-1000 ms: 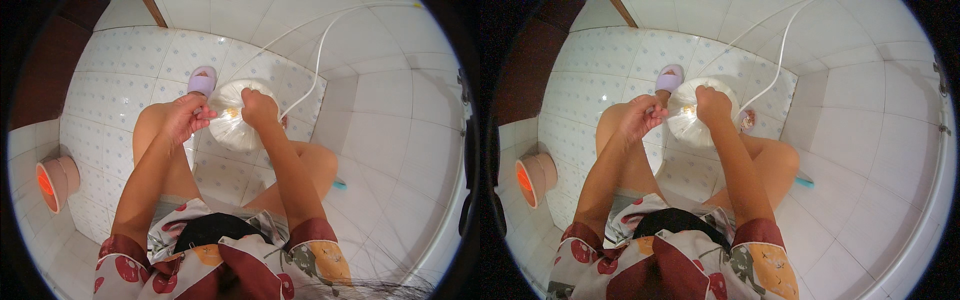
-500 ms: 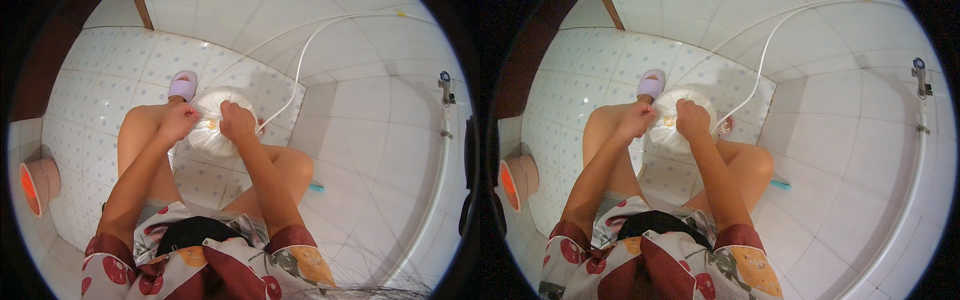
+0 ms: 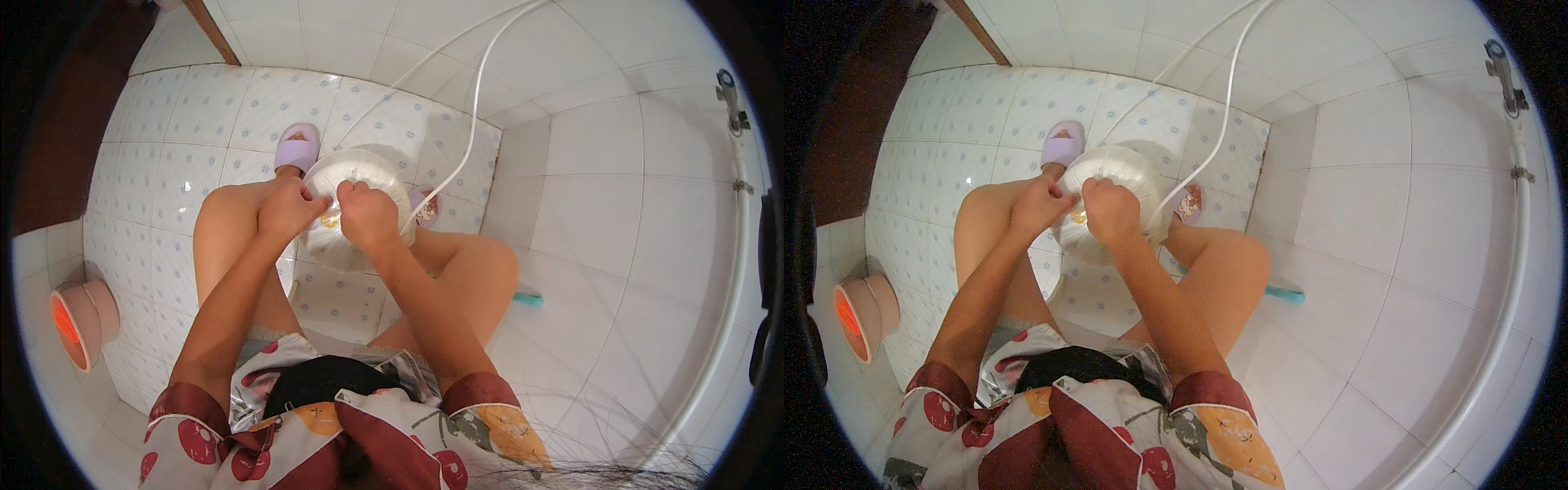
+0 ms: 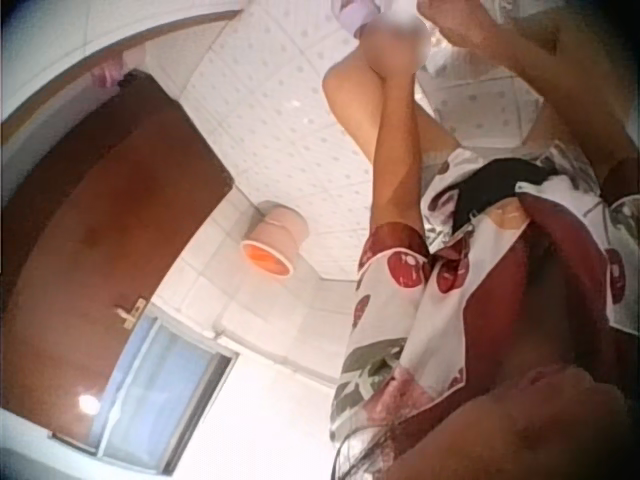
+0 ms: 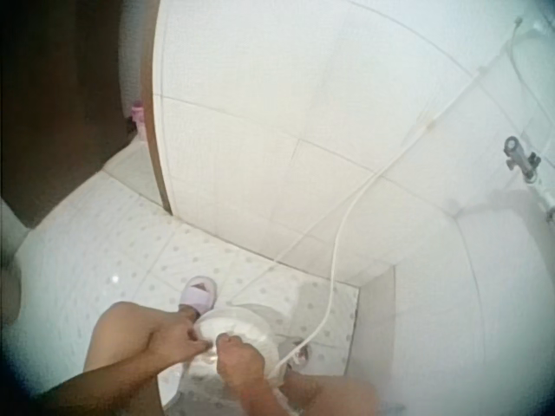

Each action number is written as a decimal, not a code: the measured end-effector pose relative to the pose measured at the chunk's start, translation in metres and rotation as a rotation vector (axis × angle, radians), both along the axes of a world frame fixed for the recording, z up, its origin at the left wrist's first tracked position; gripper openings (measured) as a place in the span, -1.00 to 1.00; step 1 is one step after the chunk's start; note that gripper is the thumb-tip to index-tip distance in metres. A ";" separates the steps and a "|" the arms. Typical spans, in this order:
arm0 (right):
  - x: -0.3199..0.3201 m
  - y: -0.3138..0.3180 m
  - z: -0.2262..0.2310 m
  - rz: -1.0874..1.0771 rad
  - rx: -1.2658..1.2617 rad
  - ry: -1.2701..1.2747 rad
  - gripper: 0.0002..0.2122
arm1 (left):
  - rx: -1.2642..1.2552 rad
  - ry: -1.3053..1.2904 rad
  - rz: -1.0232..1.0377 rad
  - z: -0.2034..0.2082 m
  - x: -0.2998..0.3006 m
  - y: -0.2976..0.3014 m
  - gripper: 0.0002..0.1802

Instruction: The person scrubs the tiled bathroom floor with a long-handled brush, moves a small wooden stool and a white water container, opens a window, and places a white rectangular object on the window sill. The person then returns to the water container and manipulates the attached tubing.

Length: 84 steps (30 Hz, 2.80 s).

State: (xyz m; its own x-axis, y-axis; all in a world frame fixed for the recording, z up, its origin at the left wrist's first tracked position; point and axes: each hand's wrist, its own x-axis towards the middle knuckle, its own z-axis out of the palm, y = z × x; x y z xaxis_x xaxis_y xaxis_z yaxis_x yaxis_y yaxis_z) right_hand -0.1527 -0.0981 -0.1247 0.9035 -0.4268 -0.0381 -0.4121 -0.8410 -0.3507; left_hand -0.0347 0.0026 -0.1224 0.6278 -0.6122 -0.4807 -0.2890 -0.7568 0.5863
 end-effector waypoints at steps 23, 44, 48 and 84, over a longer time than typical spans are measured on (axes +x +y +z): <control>-0.025 0.019 -0.003 -0.057 0.156 -0.080 -0.90 | 0.156 -0.311 -0.366 0.027 -0.027 -0.007 -0.86; -0.026 0.018 0.010 -0.014 0.140 0.001 -0.89 | 0.253 -0.345 -0.169 0.019 -0.015 -0.019 -0.77; -0.028 0.022 0.009 -0.033 0.118 -0.048 -0.90 | 0.212 -0.324 -0.139 0.016 -0.011 -0.015 -0.85; -0.053 -0.013 0.012 -0.004 0.116 0.067 -0.85 | 0.172 0.397 0.518 -0.062 0.044 0.008 -0.89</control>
State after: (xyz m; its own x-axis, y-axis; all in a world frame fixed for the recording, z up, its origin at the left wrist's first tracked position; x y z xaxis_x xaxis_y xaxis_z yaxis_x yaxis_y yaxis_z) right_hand -0.2061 -0.1109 -0.1124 0.8957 -0.4194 -0.1480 -0.4410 -0.7947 -0.4171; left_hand 0.0089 0.0104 -0.1839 0.5753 -0.1737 -0.7993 0.3493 -0.8314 0.4321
